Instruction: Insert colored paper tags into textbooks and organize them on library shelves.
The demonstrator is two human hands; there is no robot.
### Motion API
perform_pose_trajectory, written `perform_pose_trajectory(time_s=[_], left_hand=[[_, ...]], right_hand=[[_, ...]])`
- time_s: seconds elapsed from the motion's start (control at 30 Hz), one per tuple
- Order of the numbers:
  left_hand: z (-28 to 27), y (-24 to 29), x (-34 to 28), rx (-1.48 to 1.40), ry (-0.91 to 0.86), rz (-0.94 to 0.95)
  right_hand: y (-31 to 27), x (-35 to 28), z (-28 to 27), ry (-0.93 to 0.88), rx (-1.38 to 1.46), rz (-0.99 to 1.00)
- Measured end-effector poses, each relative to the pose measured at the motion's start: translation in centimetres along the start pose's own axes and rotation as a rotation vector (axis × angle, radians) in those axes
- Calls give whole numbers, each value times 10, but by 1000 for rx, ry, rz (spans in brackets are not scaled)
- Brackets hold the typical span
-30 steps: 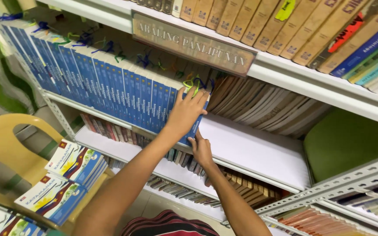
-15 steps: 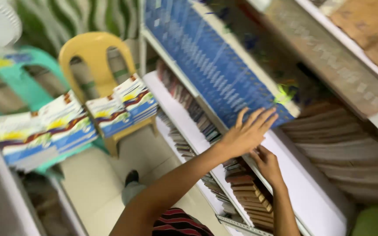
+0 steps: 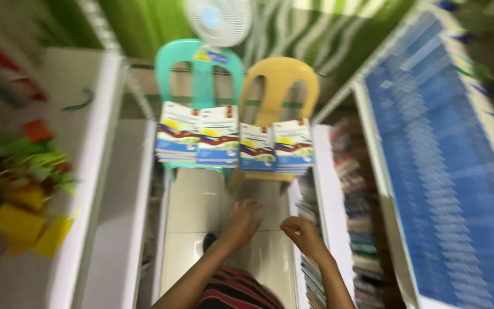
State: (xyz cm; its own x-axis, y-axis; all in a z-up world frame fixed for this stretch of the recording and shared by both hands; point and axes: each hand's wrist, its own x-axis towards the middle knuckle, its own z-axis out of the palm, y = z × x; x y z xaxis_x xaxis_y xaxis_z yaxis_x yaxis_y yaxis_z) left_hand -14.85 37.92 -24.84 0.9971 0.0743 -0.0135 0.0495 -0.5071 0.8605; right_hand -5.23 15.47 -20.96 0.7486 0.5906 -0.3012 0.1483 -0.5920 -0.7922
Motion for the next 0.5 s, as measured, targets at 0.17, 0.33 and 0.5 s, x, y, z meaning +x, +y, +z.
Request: perform_pose_trajectory(time_s=[0.17,0.33,0.5], left_hand=[[-90,-26,-20,66,313,-163],[-145,-28,-62,233,638,-328],[-188,-18,-121,505,1182,-598]], right_hand=[[-40,118,75,-221,-1,-281],[-149,146,139,-484,147,-462],[-245,161,210,-571,-20,-957]])
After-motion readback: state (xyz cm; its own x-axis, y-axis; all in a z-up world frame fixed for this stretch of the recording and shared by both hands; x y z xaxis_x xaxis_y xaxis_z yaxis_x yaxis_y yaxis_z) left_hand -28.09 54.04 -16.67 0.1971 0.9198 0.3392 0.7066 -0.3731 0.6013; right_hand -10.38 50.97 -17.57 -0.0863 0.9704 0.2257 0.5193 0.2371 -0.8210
